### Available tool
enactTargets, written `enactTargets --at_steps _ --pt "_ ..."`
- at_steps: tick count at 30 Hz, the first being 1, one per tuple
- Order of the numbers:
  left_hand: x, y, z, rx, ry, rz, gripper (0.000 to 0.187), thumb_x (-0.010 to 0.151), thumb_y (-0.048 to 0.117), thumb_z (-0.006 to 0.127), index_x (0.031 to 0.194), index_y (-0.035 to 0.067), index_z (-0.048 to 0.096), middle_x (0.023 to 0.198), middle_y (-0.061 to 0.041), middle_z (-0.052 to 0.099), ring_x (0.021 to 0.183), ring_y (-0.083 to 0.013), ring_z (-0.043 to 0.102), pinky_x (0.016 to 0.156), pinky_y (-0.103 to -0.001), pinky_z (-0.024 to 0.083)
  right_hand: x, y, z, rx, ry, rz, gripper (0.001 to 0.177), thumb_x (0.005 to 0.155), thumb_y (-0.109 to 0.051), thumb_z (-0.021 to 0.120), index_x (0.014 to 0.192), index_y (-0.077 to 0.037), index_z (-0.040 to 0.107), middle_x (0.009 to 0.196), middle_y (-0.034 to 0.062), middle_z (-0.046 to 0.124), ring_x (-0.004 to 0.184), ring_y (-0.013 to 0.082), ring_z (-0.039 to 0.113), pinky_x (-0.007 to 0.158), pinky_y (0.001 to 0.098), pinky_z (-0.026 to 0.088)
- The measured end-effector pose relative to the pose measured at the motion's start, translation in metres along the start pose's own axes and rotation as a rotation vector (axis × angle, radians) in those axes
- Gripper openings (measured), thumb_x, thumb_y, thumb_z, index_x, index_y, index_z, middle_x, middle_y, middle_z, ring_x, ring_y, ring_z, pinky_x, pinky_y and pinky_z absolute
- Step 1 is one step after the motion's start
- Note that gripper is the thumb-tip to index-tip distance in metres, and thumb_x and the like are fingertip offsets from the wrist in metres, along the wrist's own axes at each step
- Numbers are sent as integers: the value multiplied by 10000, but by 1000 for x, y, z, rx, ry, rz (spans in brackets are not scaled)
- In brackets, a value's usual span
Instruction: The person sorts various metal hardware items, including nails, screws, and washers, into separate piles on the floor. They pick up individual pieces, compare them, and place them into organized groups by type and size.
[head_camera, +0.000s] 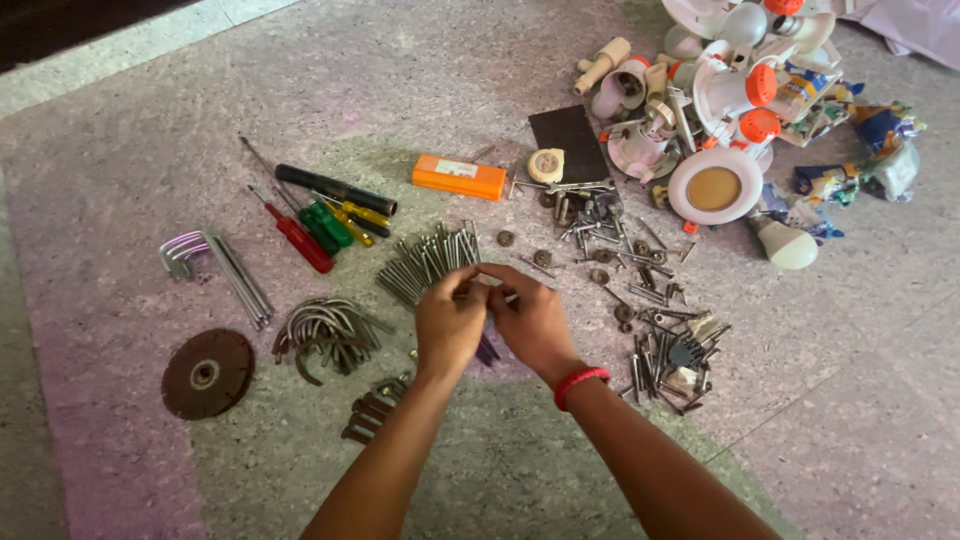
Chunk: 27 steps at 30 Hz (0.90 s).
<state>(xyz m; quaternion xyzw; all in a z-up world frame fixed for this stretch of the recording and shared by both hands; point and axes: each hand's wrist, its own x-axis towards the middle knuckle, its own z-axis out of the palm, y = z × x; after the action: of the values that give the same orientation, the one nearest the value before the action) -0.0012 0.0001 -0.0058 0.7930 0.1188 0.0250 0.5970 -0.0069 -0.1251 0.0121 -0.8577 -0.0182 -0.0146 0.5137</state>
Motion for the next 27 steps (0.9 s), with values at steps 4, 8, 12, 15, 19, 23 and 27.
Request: enactTargets --at_steps 4,8,12,15,19,23,27 --pt "-7 8 11 62 -81 44 284 922 203 664 1156 65 747 969 -99 800 848 -171 763 765 -312 580 -1 19 -23 -30 83 -53 315 895 -83 682 1193 -170 734 983 127 785 772 206 793 661 336 625" --pt "-8 10 20 130 -84 146 275 907 189 699 1144 59 746 975 -95 780 850 -181 753 778 -311 578 5 40 -45 -162 242 -99 222 883 -84 735 1101 -112 765 957 137 769 762 224 766 673 339 608" --pt "-6 8 27 95 -94 123 281 908 194 706 1152 59 741 992 -81 787 879 -168 759 802 -299 581 6 48 -54 -162 266 -87 176 866 -99 774 1041 -87 766 911 146 734 746 223 761 652 333 604" --pt "-5 1 36 77 -170 -16 292 917 206 685 1178 82 729 1070 -61 762 920 -152 740 795 -285 603 6 53 -53 -189 265 -85 176 861 -117 780 1036 -100 769 961 132 746 746 217 765 668 324 613" --pt "2 -18 57 -89 -150 -13 333 897 194 706 1180 17 715 1038 -97 799 937 -155 753 834 -279 578 6 55 -48 -188 285 -88 172 855 -109 774 1026 -91 770 947 137 746 766 241 764 692 346 609" --pt "2 -26 71 -175 -154 -37 372 898 204 712 1202 -10 695 1065 -96 785 971 -145 737 864 -270 562 5 53 -48 -219 289 -60 151 846 -130 775 987 -79 778 955 153 738 778 282 757 716 371 606" --pt "-9 -21 70 -106 -173 -113 373 900 211 701 1206 -2 703 1046 -101 791 955 -153 741 853 -273 566 -1 49 -51 -301 243 -23 141 863 -183 779 957 -78 787 955 162 735 805 316 744 729 401 599"
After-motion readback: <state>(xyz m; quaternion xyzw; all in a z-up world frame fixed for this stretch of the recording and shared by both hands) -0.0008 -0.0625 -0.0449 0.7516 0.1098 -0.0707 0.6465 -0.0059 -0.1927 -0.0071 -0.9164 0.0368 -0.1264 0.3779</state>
